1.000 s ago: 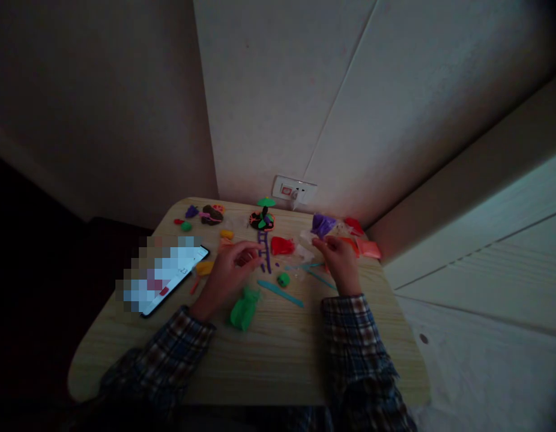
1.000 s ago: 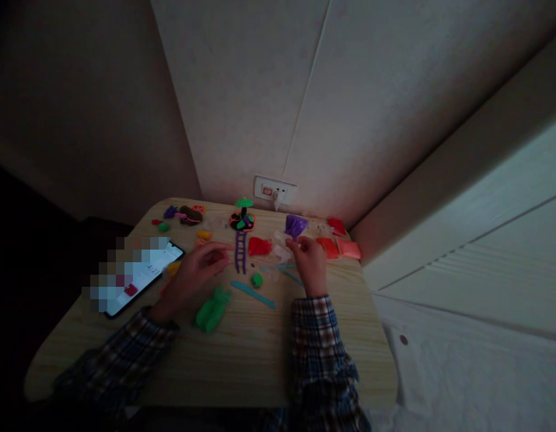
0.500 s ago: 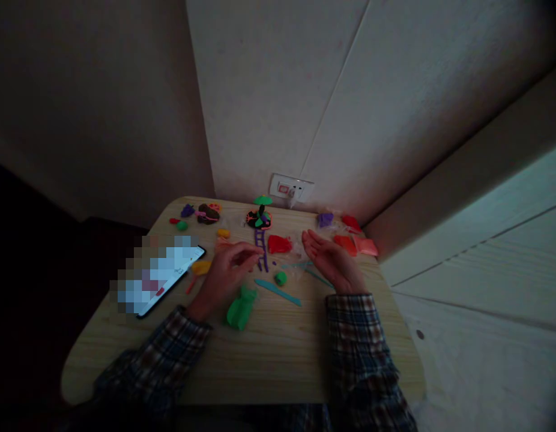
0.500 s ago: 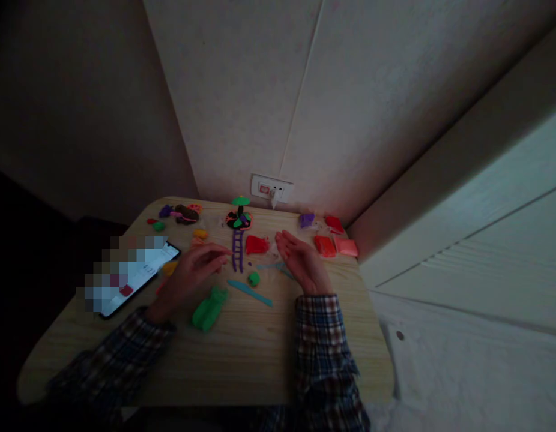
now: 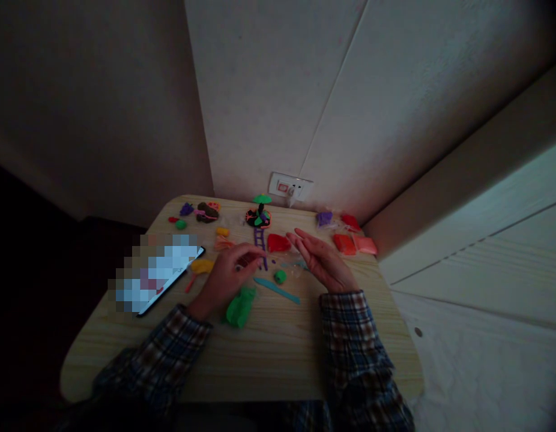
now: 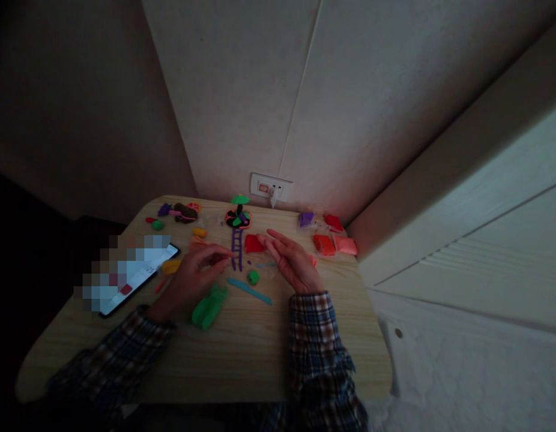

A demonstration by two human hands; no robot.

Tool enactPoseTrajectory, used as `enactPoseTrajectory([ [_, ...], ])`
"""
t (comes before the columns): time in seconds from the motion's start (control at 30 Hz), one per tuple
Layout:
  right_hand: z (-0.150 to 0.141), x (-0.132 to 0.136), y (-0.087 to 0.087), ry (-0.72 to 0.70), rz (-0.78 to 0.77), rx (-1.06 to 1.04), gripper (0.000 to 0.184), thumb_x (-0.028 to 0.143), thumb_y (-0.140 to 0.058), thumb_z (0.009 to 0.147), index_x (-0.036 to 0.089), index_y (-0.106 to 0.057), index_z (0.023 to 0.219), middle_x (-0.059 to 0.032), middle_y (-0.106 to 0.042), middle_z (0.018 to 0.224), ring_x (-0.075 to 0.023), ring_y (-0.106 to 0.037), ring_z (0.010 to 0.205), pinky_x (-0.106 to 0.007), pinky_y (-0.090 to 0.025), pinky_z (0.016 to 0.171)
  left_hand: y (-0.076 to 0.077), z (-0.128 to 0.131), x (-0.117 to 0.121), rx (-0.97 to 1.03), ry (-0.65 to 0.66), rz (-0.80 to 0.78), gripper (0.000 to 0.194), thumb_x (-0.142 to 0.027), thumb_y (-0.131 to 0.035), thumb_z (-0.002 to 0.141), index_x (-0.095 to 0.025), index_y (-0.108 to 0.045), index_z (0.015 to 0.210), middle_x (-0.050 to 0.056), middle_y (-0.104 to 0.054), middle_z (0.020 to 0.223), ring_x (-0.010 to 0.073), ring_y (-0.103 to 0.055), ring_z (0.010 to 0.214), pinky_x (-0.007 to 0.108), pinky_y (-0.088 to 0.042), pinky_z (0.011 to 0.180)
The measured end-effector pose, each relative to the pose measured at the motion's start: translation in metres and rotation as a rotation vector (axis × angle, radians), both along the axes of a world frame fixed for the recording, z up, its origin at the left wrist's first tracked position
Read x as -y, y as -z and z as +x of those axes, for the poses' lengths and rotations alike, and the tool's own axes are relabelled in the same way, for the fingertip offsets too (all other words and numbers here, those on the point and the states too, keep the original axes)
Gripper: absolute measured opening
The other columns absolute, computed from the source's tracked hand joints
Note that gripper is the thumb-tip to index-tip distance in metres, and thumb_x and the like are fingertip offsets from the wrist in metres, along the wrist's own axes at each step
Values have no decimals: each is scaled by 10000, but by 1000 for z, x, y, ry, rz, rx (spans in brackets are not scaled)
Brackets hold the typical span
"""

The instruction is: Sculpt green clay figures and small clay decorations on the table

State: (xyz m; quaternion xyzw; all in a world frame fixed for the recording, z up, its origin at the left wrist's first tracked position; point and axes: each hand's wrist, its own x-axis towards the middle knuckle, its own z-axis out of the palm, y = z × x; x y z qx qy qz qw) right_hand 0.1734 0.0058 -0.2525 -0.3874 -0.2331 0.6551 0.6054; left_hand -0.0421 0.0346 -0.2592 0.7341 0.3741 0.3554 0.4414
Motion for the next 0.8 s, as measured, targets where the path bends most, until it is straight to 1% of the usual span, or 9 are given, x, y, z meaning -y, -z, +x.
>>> enactPoseTrajectory([
  [0.07, 2, -2, 3, 30, -36, 27, 184, 68, -600, 802, 178, -670, 931, -30, -752, 895, -90, -727, 808, -131, -607, 704, 1, 2, 1, -74, 76, 89, 153, -224, -580, 844, -172, -684, 943, 37, -672, 860, 165, -606, 761, 274, -491, 697],
  [0.13, 5, -2, 5, 51, -46, 47, 151, 127, -677, 773, 195, -665, 907, 15, -722, 761, -49, -675, 595, -78, -564, 522, 4, 5, 3, -146, 169, 185, 168, -202, -588, 848, -178, -683, 985, 58, -671, 947, 185, -607, 845, 309, -499, 781],
  [0.2, 6, -2, 6, 51, -31, 55, 178, 216, -738, 740, 197, -649, 893, 71, -630, 606, -8, -510, 387, -48, -429, 342, 7, 9, 4, -202, 261, 281, 215, -190, -595, 854, -194, -674, 1054, 77, -658, 1062, 218, -580, 1004, 359, -469, 913],
  [0.27, 7, 0, 6, 46, -11, 65, 220, 306, -760, 722, 196, -623, 855, 122, -481, 482, -2, -311, 294, -70, -283, 253, 10, 14, 4, -251, 335, 353, 276, -168, -600, 853, -201, -656, 1122, 90, -640, 1131, 240, -531, 1111, 393, -431, 987],
  [0.37, 6, 0, 8, 52, 15, 82, 243, 385, -732, 745, 198, -581, 785, 147, -297, 419, -25, -180, 310, -99, -221, 269, 13, 19, 3, -324, 385, 403, 323, -136, -608, 843, -179, -642, 1162, 107, -621, 1171, 255, -501, 1147, 406, -424, 998],
  [0.47, 6, -2, 10, 71, 27, 93, 268, 407, -711, 763, 195, -551, 731, 137, -255, 443, -35, -183, 351, -106, -228, 310, 14, 21, 3, -369, 379, 426, 282, -125, -574, 862, -172, -652, 1129, 106, -626, 1147, 252, -505, 1130, 401, -434, 985],
  [0.6, 6, -4, 10, 72, 27, 103, 268, 397, -733, 739, 183, -574, 712, 110, -304, 507, -36, -283, 415, -114, -294, 368, 17, 20, 3, -402, 338, 418, 213, -125, -521, 891, -147, -644, 1064, 108, -635, 1101, 242, -540, 1076, 392, -450, 954],
  [0.7, 5, -3, 7, 51, 25, 114, 195, 338, -732, 730, 172, -647, 785, 90, -362, 545, -39, -369, 466, -126, -354, 408, 20, 20, 3, -381, 321, 373, 160, -128, -536, 880, -156, -628, 1008, 94, -644, 1068, 237, -566, 1041, 385, -459, 931],
  [0.8, 5, -1, 4, 39, 19, 133, 221, 220, -725, 696, 168, -702, 910, 51, -524, 630, -52, -492, 561, -139, -452, 495, 17, 20, 3, -282, 273, 281, 142, -135, -586, 843, -172, -630, 973, 77, -667, 1026, 229, -598, 990, 371, -474, 895],
])
